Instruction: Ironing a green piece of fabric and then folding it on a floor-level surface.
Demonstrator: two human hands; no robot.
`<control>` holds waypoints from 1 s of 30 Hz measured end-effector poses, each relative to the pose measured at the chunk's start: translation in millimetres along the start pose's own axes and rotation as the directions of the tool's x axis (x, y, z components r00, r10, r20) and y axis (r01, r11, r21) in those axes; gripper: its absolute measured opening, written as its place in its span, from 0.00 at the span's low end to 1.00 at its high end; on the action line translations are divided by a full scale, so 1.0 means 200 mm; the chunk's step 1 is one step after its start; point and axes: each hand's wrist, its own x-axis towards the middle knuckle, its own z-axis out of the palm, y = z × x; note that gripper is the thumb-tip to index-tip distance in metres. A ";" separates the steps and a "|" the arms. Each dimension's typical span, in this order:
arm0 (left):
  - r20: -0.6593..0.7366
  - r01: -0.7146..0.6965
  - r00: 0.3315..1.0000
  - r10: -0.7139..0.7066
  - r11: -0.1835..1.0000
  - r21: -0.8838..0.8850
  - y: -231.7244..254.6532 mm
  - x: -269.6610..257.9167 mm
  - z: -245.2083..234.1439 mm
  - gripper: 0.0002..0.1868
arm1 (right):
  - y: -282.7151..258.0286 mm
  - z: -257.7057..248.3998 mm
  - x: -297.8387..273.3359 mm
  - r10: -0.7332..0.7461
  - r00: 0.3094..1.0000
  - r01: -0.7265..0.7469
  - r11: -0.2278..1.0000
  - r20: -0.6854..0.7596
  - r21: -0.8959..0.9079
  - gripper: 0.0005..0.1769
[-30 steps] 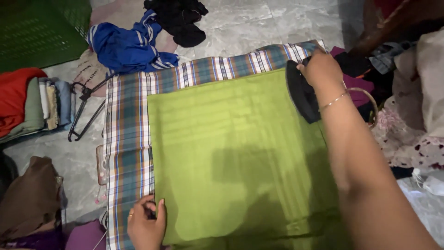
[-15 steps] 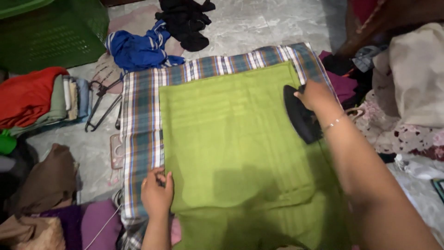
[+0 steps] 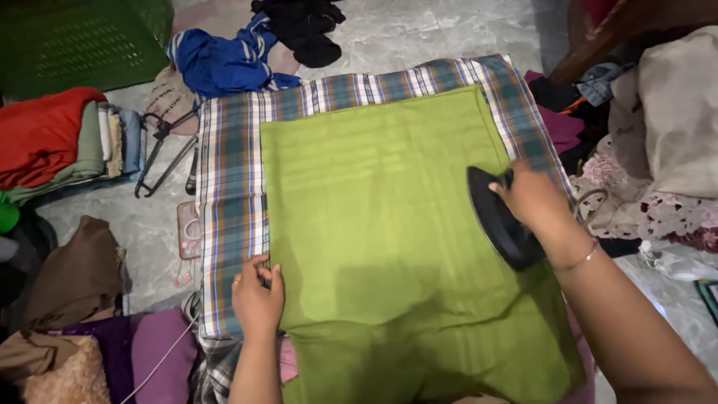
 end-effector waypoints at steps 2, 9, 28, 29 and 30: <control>0.007 0.017 1.000 -0.017 1.000 0.006 0.04 0.00 -0.02 0.12 | -0.04 -0.02 0.13 -0.017 0.999 0.018 1.000 -0.029 0.022 0.31; -0.017 0.094 0.996 -0.093 0.993 0.070 0.01 0.01 0.02 0.13 | -0.27 -0.06 0.78 -0.128 0.979 0.134 0.991 -0.157 0.027 0.30; -0.077 -0.014 0.997 0.014 1.000 0.005 0.05 0.02 -0.01 0.10 | -0.34 -0.03 0.71 -0.087 0.996 0.086 0.993 -0.007 -0.087 0.37; -0.141 -0.034 0.989 0.034 0.999 0.001 0.05 0.02 -0.01 0.08 | -0.30 -0.01 0.61 -0.140 0.988 0.138 0.990 -0.067 -0.036 0.34; -0.205 -0.055 0.977 0.053 0.998 -0.003 0.06 0.02 -0.01 0.09 | -0.26 0.02 0.52 -0.188 0.974 0.191 0.981 -0.129 0.011 0.31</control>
